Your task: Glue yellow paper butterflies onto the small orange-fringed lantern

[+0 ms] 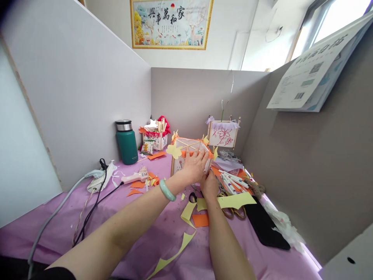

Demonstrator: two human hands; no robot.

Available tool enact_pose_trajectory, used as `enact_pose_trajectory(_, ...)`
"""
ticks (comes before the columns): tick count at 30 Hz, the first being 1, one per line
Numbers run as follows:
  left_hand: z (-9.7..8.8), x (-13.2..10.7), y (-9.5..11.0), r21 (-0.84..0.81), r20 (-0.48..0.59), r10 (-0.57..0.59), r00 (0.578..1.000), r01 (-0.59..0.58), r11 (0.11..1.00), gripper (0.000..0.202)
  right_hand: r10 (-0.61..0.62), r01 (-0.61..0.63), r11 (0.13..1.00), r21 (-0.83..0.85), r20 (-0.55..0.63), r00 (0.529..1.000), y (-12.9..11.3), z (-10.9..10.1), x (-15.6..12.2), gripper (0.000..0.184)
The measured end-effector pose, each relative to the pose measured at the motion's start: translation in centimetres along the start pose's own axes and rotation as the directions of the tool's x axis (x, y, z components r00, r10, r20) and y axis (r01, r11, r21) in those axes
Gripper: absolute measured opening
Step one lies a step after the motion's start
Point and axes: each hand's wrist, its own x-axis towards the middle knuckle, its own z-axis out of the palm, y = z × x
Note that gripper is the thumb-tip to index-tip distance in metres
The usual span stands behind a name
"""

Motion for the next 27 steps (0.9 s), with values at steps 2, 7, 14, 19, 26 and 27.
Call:
enact_pose_trajectory(2, -0.2, 0.0, 0.0, 0.003, 0.007, 0.014, 1.0, -0.014, 1.0, 0.07, 0.002, -0.002, 1.0, 0.008, 0.004, 1.0, -0.1, -0.1, -0.1, 0.024)
enact_pose_trajectory(7, -0.9, -0.5, 0.0, 0.021, 0.014, -0.065, 0.998, 0.065, 0.998, 0.071, 0.027, -0.027, 1.0, 0.003, 0.006, 1.0, 0.0, 0.1, 0.1, 0.025)
enact_pose_trajectory(14, -0.6, -1.0, -0.2, 0.052, 0.032, -0.083, 0.996, 0.082, 0.995, 0.066, 0.024, -0.024, 1.0, 0.012, 0.002, 1.0, 0.2, 0.2, 0.2, 0.026)
enact_pose_trajectory(19, 0.0, -1.4, 0.0, 0.066, -0.046, -0.121, 0.992, 0.124, 0.99, 0.066, 0.025, -0.025, 0.999, 0.023, 0.006, 1.0, 0.2, 0.3, 0.3, 0.026)
enact_pose_trajectory(26, -0.4, -1.9, -0.1, -0.031, -0.136, -0.045, 0.99, 0.041, 0.999, 0.059, 0.013, -0.013, 1.0, 0.026, -0.001, 1.0, 0.2, 0.2, 0.2, 0.027)
enact_pose_trajectory(27, -0.7, -2.1, -0.3, -0.07, -0.191, -0.024, 0.981, 0.011, 0.998, 0.057, 0.012, -0.012, 0.999, 0.032, 0.006, 1.0, 0.2, 0.2, 0.2, 0.027)
